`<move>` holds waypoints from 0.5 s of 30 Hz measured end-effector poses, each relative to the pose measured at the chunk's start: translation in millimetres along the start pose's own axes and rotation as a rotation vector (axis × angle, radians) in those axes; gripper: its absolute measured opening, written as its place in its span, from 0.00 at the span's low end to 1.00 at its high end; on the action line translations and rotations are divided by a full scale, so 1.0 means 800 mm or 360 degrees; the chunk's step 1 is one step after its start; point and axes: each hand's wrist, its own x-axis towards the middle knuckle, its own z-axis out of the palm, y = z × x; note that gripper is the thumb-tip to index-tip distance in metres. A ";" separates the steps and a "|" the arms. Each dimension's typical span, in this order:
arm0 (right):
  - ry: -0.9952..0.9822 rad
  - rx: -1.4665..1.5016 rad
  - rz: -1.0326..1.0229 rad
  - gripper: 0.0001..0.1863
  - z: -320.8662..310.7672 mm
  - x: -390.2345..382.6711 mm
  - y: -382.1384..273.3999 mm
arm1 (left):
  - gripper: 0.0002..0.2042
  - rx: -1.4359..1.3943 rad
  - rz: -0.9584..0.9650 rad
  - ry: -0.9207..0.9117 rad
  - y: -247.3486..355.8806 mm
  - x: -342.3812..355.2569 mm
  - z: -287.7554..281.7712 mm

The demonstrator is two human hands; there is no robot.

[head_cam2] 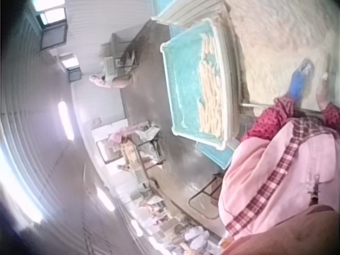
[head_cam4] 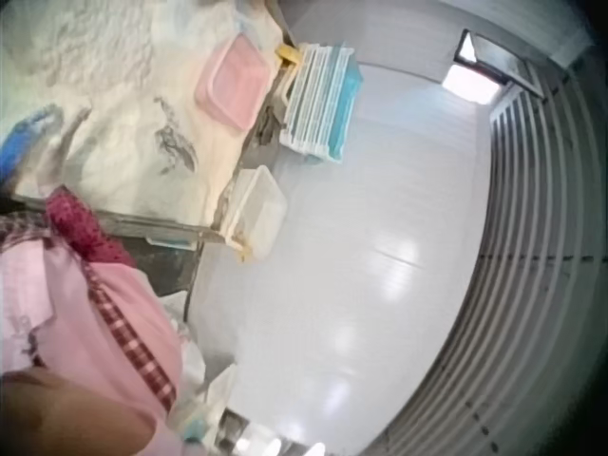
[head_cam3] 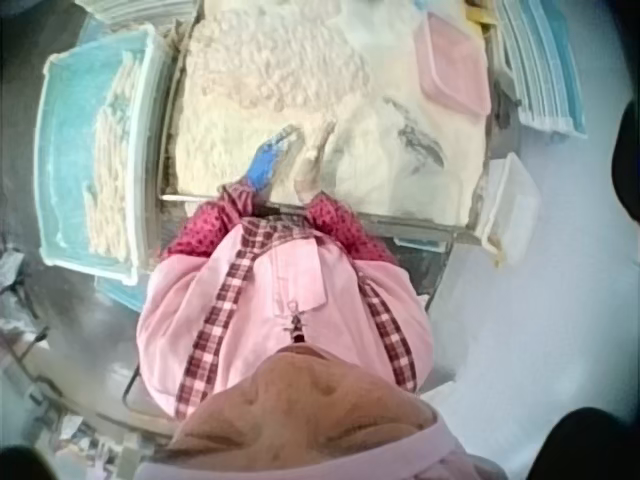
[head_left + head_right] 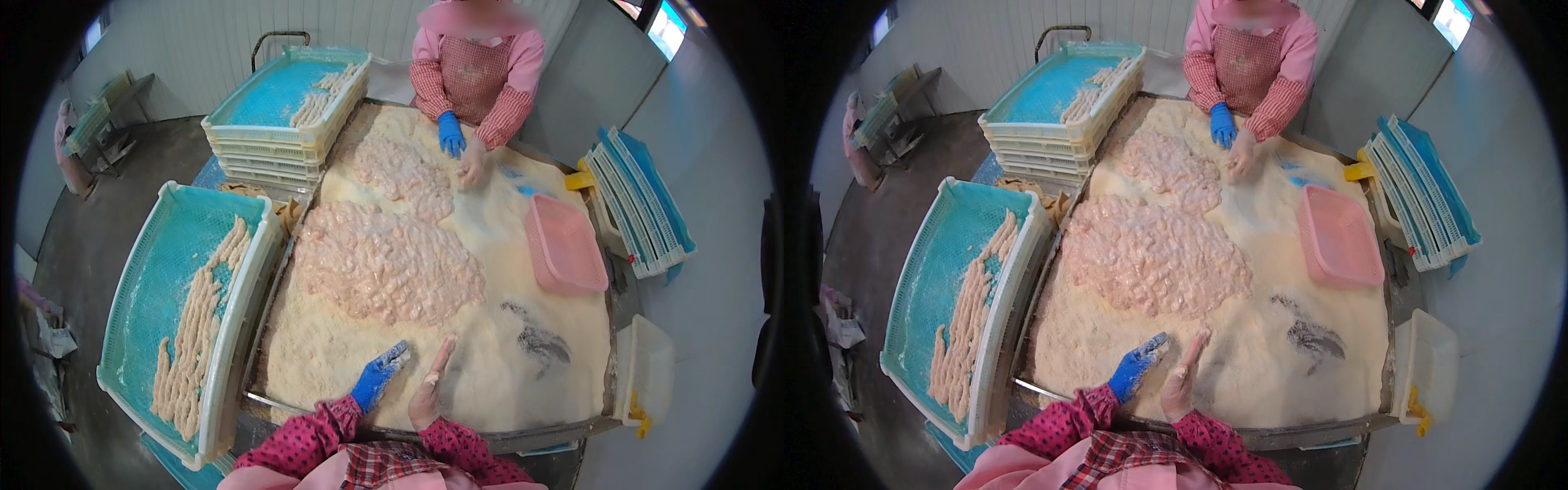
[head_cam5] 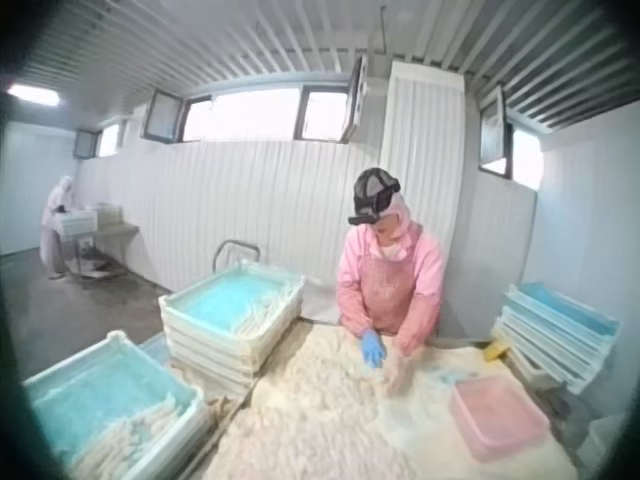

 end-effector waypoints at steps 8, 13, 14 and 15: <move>-0.0232 0.0077 -0.0336 0.46 0.029 -0.031 -0.014 | 0.37 0.0115 0.0970 -0.0381 0.000 -0.005 0.031; -0.0186 0.0306 -0.0450 0.46 0.038 -0.011 -0.049 | 0.38 0.0358 0.0857 -0.0305 0.018 -0.006 0.002; -0.0203 0.0285 -0.0394 0.46 0.037 -0.001 -0.043 | 0.36 0.0265 0.0796 -0.0185 0.007 -0.004 -0.012; -0.0221 0.0253 -0.0340 0.46 0.036 0.007 -0.037 | 0.34 0.0161 0.0736 -0.0071 -0.010 -0.001 -0.025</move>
